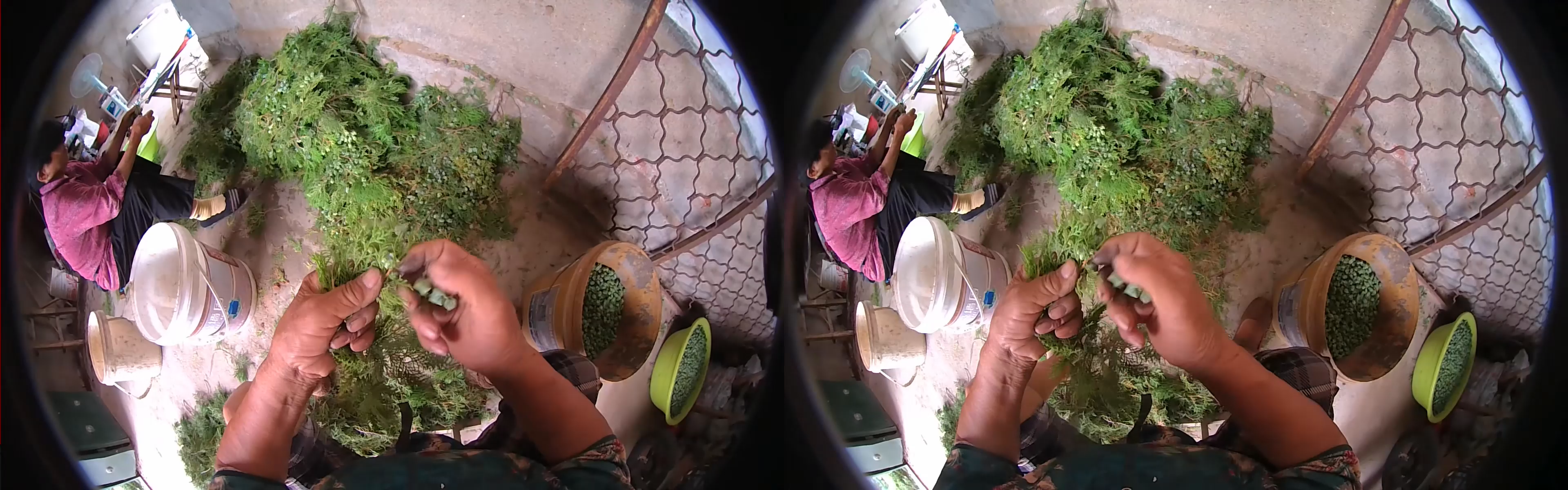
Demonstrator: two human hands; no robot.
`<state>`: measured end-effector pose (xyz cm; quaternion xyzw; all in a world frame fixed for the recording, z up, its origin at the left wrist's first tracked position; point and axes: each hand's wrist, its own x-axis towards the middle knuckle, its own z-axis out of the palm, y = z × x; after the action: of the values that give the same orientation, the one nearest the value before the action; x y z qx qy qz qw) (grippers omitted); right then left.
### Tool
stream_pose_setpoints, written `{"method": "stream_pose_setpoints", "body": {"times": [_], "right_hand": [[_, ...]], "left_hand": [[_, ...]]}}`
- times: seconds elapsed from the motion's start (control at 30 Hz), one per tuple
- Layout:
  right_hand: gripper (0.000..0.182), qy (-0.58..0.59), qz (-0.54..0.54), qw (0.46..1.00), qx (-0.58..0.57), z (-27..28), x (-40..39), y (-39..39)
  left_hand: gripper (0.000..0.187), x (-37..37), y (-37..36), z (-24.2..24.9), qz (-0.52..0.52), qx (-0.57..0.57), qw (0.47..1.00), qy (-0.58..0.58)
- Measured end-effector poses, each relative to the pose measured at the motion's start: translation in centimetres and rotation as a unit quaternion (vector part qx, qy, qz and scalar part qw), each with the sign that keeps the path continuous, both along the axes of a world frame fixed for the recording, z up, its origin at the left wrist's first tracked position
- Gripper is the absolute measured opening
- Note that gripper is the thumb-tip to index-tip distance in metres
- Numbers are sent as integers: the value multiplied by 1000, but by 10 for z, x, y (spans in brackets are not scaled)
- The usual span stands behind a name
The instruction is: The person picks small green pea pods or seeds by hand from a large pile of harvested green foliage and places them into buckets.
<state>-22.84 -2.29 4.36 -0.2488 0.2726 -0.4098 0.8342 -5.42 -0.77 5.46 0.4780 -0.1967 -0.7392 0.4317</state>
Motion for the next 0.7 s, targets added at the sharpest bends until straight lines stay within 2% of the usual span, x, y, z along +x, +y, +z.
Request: {"method": "stream_pose_setpoints", "body": {"times": [0.07,0.23,0.37,0.4,0.5,0.57,0.7], "right_hand": [[19,35,-55,997,39,2,-1,-3],[22,51,-17,998,25,-7,-3,-2],[24,71,28,997,-35,-11,-4,0],[23,159,25,979,-125,-9,-4,1],[21,261,9,936,-236,-14,-2,0],[20,279,-30,897,-342,-27,-1,-2],[28,264,-20,923,-280,-24,-1,3]], "left_hand": [[17,1,0,2,-27,-20,999,1],[14,-2,3,3,-48,-37,995,-81],[13,-2,3,-2,-40,-61,991,-115],[13,-2,2,-2,-32,-60,989,-134],[11,-3,2,-3,-34,-67,984,-159],[10,-4,3,-2,-43,-73,983,-165],[10,-5,3,4,-88,-84,976,-180]]}}
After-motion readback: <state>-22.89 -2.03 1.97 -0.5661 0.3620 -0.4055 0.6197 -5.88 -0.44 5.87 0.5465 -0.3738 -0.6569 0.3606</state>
